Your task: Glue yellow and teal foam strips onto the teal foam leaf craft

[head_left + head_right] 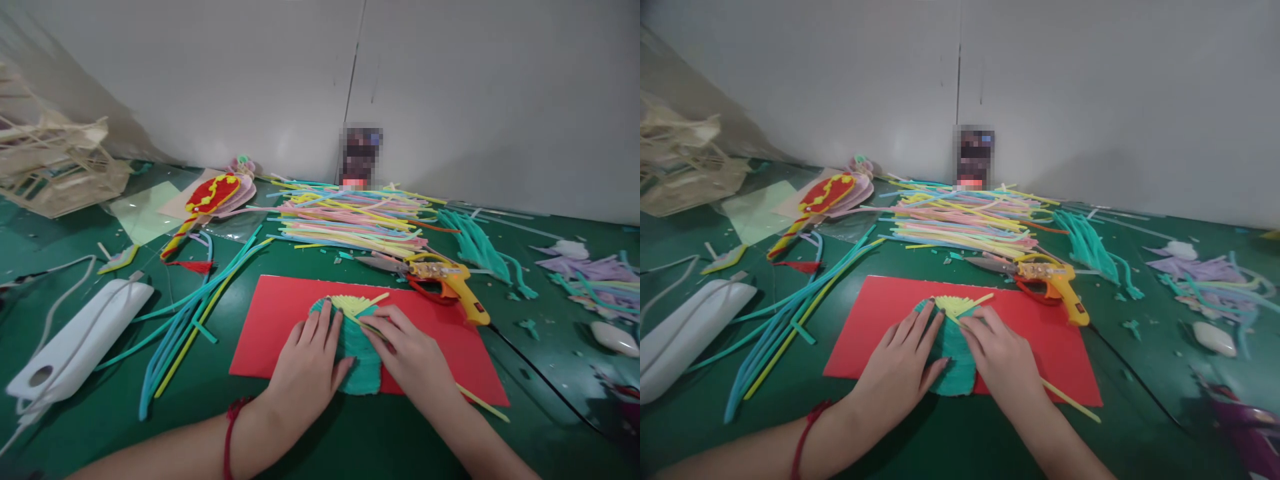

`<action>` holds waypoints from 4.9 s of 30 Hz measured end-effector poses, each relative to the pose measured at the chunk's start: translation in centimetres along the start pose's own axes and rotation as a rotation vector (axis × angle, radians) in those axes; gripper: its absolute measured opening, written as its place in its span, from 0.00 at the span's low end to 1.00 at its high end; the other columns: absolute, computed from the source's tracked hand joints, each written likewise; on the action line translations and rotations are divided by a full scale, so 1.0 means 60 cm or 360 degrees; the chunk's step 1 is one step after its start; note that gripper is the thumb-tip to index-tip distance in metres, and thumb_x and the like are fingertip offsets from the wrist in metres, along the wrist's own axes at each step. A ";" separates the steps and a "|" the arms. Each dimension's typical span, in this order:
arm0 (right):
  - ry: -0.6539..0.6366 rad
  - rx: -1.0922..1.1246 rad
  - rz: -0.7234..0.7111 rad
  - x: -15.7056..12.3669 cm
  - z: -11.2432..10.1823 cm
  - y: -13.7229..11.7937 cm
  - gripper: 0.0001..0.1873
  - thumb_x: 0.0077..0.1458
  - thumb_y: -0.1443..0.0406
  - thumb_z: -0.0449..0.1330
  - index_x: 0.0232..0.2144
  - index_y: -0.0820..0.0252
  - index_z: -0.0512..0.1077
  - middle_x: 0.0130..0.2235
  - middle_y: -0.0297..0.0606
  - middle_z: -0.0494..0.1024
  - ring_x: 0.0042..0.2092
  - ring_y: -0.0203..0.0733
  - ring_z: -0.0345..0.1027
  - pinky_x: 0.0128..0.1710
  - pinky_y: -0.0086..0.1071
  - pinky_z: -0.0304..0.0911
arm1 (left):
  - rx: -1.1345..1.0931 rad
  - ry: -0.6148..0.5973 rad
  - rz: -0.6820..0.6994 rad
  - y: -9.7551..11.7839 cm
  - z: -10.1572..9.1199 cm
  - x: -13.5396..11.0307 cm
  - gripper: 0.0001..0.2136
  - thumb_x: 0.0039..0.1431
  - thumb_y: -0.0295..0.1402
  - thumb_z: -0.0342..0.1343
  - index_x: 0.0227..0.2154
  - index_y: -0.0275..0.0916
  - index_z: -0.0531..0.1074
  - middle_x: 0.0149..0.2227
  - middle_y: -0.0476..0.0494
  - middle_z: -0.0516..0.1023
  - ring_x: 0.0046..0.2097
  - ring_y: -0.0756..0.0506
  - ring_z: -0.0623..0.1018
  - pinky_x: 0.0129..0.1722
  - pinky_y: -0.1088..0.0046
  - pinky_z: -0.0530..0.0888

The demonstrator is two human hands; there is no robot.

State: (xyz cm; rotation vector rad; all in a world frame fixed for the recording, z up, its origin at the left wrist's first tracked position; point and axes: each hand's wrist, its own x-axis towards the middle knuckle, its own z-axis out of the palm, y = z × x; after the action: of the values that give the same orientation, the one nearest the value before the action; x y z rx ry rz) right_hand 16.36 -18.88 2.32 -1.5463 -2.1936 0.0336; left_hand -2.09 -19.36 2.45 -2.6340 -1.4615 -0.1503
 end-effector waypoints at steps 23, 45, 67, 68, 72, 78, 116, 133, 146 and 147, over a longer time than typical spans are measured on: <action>0.0167 0.0033 -0.0061 0.012 0.013 -0.016 0.14 0.63 0.65 0.50 0.32 0.58 0.76 0.31 0.35 0.77 0.31 0.32 0.73 0.25 0.24 0.60 | -0.0038 0.0017 0.0004 -0.001 -0.003 0.000 0.23 0.63 0.43 0.46 0.56 0.33 0.65 0.57 0.34 0.69 0.50 0.36 0.74 0.45 0.60 0.71; 0.0190 0.0103 -0.0017 0.010 0.022 -0.011 0.10 0.61 0.65 0.52 0.32 0.59 0.73 0.30 0.34 0.76 0.28 0.32 0.70 0.24 0.23 0.58 | -0.0031 0.0115 0.0018 -0.003 0.005 -0.003 0.22 0.65 0.42 0.42 0.56 0.33 0.66 0.58 0.34 0.68 0.55 0.37 0.71 0.51 0.60 0.68; 0.0212 0.0189 0.0045 0.007 0.022 -0.013 0.11 0.62 0.65 0.51 0.35 0.59 0.74 0.33 0.37 0.77 0.35 0.36 0.73 0.34 0.25 0.65 | -0.0114 0.0036 0.0032 -0.009 0.008 0.000 0.24 0.65 0.44 0.42 0.58 0.35 0.63 0.60 0.34 0.65 0.56 0.36 0.70 0.50 0.59 0.69; 0.0209 0.0197 0.0049 0.007 0.023 -0.012 0.11 0.62 0.64 0.51 0.35 0.59 0.74 0.33 0.37 0.78 0.35 0.36 0.73 0.34 0.26 0.65 | -0.0115 0.0035 0.0035 -0.009 0.008 0.000 0.24 0.65 0.44 0.42 0.58 0.35 0.63 0.60 0.34 0.65 0.57 0.36 0.69 0.50 0.59 0.69; 0.0174 0.0209 0.0060 0.008 0.023 -0.011 0.12 0.62 0.64 0.51 0.35 0.58 0.75 0.33 0.38 0.78 0.35 0.36 0.73 0.34 0.26 0.66 | -0.0120 0.0031 0.0036 -0.009 0.008 0.000 0.24 0.65 0.44 0.41 0.58 0.35 0.62 0.60 0.35 0.65 0.56 0.36 0.69 0.50 0.59 0.69; 0.0165 0.0161 -0.0036 0.012 0.020 -0.007 0.13 0.62 0.66 0.51 0.34 0.60 0.75 0.34 0.38 0.78 0.36 0.38 0.72 0.36 0.29 0.66 | -0.0119 0.0020 0.0042 -0.010 0.007 0.001 0.24 0.65 0.44 0.41 0.58 0.35 0.63 0.60 0.35 0.65 0.57 0.37 0.69 0.50 0.59 0.68; 0.0136 0.0068 -0.0231 0.000 -0.010 0.070 0.18 0.59 0.72 0.49 0.44 0.53 0.75 0.48 0.42 0.76 0.50 0.45 0.68 0.49 0.44 0.66 | -0.0153 0.0026 0.0052 -0.012 0.004 0.000 0.23 0.64 0.44 0.46 0.60 0.44 0.60 0.61 0.32 0.63 0.57 0.35 0.69 0.50 0.58 0.69; -0.0084 0.0183 -0.0061 -0.018 -0.016 0.070 0.18 0.61 0.68 0.49 0.50 0.53 0.72 0.57 0.42 0.69 0.56 0.45 0.65 0.53 0.40 0.67 | -0.0199 0.0040 0.0044 -0.011 -0.003 0.001 0.20 0.64 0.42 0.46 0.57 0.48 0.64 0.61 0.35 0.63 0.57 0.37 0.69 0.51 0.59 0.69; -0.0257 0.0027 -0.0069 -0.021 -0.018 0.074 0.21 0.62 0.66 0.47 0.56 0.49 0.66 0.61 0.35 0.64 0.61 0.46 0.58 0.55 0.44 0.64 | -0.0182 0.0011 0.0170 -0.015 -0.001 0.001 0.23 0.63 0.41 0.47 0.60 0.44 0.60 0.62 0.33 0.61 0.59 0.35 0.67 0.53 0.56 0.68; -0.0273 0.0017 -0.0066 -0.021 -0.018 0.074 0.21 0.62 0.66 0.47 0.56 0.50 0.66 0.61 0.35 0.63 0.61 0.45 0.58 0.55 0.44 0.64 | -0.0182 0.0008 0.0171 -0.015 -0.001 0.001 0.23 0.63 0.41 0.47 0.60 0.44 0.60 0.62 0.33 0.61 0.59 0.35 0.67 0.53 0.56 0.67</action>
State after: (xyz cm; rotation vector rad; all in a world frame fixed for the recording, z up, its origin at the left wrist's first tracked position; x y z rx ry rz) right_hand 21.03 -18.64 1.63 -1.5428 -2.3526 0.1705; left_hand -2.84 -18.85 2.59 -2.7928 -1.3440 -0.2360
